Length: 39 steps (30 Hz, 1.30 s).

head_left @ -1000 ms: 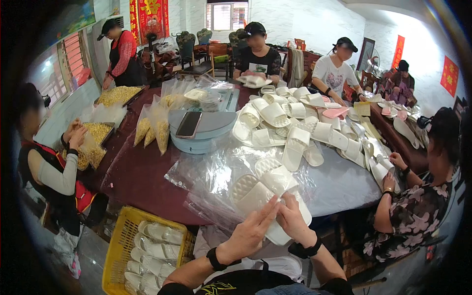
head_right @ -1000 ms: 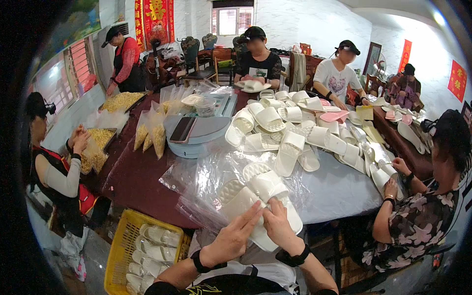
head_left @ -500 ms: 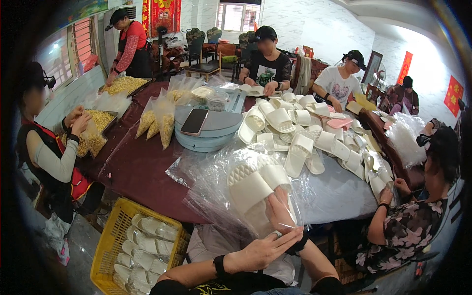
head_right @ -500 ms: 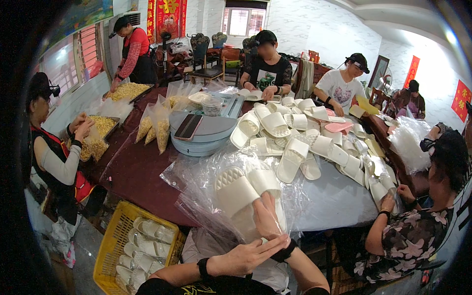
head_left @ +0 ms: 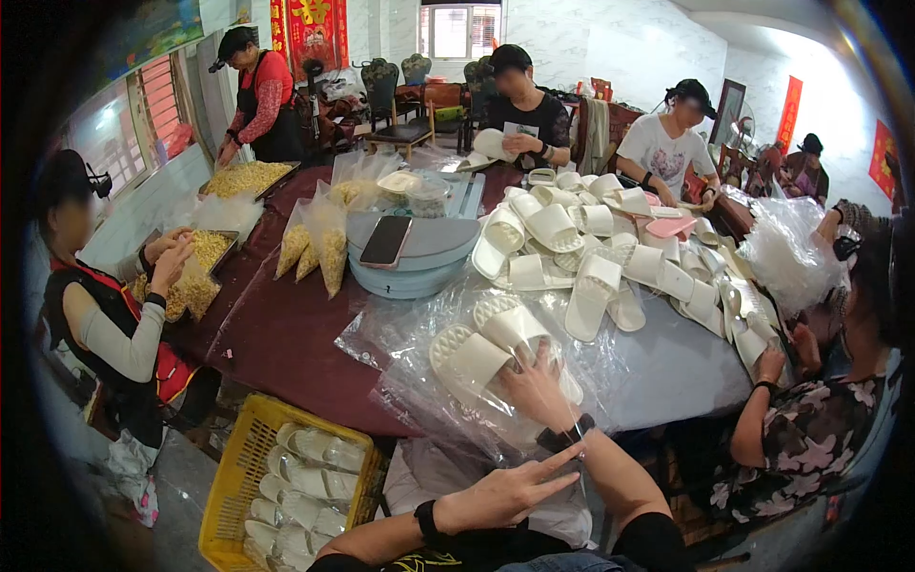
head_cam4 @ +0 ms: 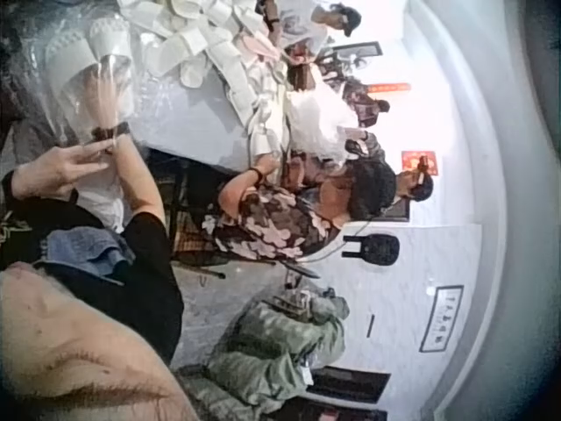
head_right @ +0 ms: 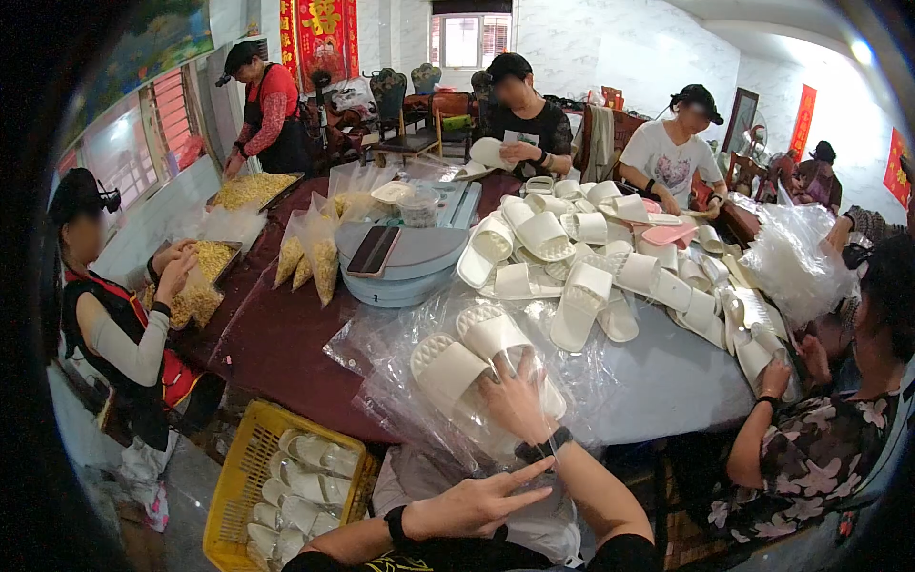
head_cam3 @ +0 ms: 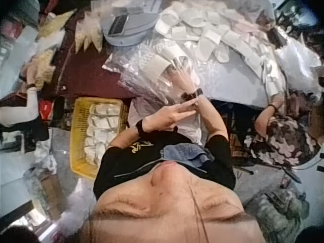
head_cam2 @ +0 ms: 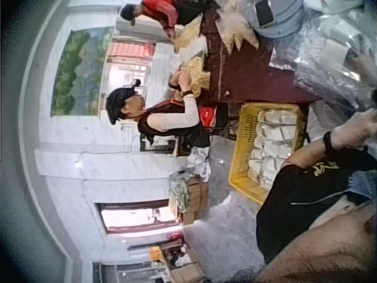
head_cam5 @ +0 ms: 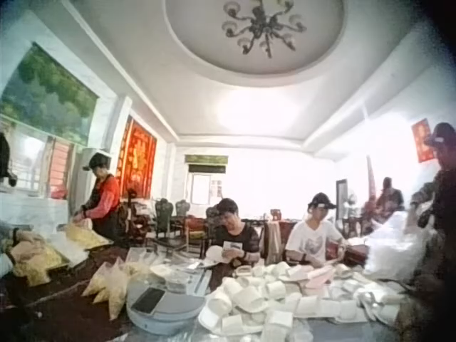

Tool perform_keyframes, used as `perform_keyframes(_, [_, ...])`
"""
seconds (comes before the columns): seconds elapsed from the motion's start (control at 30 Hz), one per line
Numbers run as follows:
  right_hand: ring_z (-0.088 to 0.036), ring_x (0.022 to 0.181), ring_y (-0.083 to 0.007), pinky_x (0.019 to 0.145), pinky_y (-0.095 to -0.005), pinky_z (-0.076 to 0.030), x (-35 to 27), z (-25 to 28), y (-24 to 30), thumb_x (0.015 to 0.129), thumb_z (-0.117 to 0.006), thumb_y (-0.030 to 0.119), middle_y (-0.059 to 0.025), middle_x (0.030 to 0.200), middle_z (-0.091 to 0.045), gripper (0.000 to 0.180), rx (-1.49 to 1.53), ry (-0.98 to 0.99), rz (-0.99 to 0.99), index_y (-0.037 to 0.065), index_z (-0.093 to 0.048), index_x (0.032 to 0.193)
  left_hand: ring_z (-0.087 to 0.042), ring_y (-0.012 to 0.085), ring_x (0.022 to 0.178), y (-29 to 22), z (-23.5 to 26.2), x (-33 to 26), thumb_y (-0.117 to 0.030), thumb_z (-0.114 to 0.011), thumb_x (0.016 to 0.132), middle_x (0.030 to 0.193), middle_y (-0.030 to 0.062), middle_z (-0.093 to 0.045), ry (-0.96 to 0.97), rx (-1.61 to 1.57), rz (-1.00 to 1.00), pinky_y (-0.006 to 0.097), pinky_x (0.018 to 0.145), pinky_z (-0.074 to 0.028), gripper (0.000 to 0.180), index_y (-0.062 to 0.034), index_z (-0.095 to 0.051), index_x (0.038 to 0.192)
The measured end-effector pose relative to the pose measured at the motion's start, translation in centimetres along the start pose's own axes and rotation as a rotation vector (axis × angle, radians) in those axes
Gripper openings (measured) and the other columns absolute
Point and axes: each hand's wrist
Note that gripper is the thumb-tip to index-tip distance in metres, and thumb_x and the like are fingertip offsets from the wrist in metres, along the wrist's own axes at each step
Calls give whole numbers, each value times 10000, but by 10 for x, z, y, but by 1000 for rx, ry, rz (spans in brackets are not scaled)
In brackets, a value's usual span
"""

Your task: Packaging white slippers into plastic bags and placing them in a yellow crate.

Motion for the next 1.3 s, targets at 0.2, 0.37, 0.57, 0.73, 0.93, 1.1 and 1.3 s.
perform_keyframes(0.2, [-319,1397,-571,949,-677,-413,-26,42,-7,887,-690,204,-165,1620,-264,498,64,135,102,241,-595,1374,-559,327,1145,13,6,-22,24,-649,736,1570,199,-389,-257,127,-75,454,998,-463,729,-127,-533,1440])
perform_keyframes(0.37, [-349,1408,-532,988,-672,-383,-85,78,-15,893,-702,206,-131,1668,-199,703,149,253,63,311,-421,1529,-334,406,1454,27,26,-34,1,-642,680,1606,176,-330,-153,324,183,635,1138,-241,898,-163,-413,1533])
perform_keyframes(0.57, [-505,1351,-359,1026,-597,-393,-152,117,-39,878,-719,197,-137,1556,-439,601,-122,299,-183,226,-528,1447,-237,410,1516,60,2,-39,-161,-776,794,1599,177,-315,132,491,239,732,1150,-129,907,-202,-318,1576])
perform_keyframes(0.73, [-687,818,-368,684,-397,-555,-161,140,-57,871,-722,121,-154,882,-711,256,145,-38,-395,45,-717,1116,-293,392,1495,72,-12,-35,-187,-797,786,1485,158,-432,-24,511,256,734,1157,-125,693,-229,-539,1427])
perform_keyframes(0.93, [-662,968,-360,776,-389,-549,-139,113,-67,902,-691,49,-197,1172,-652,414,331,-286,-319,27,-615,1308,-379,339,1467,104,0,-37,-39,-708,781,1425,117,-536,-130,529,168,716,1172,-105,470,-213,-708,1218])
perform_keyframes(1.1, [-660,1012,-379,875,-397,-548,-132,92,-64,870,-596,-86,-206,1356,-580,563,679,-62,-291,51,-531,1412,-411,310,1452,90,55,-38,26,-704,724,1426,71,-565,-46,643,283,696,1175,-138,518,-217,-719,1181])
perform_keyframes(1.3, [-499,1269,-310,1041,-437,-434,-137,97,-50,810,-658,-50,-100,1597,-380,709,144,44,88,205,-541,1460,-449,317,1423,65,67,-70,-4,-738,762,1411,84,-581,-40,576,195,688,1164,-228,392,-109,-675,1135])
Point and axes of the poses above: each hand's wrist, its own x-axis towards the middle knuckle, its own z-axis out of the back of the hand, y = z × x
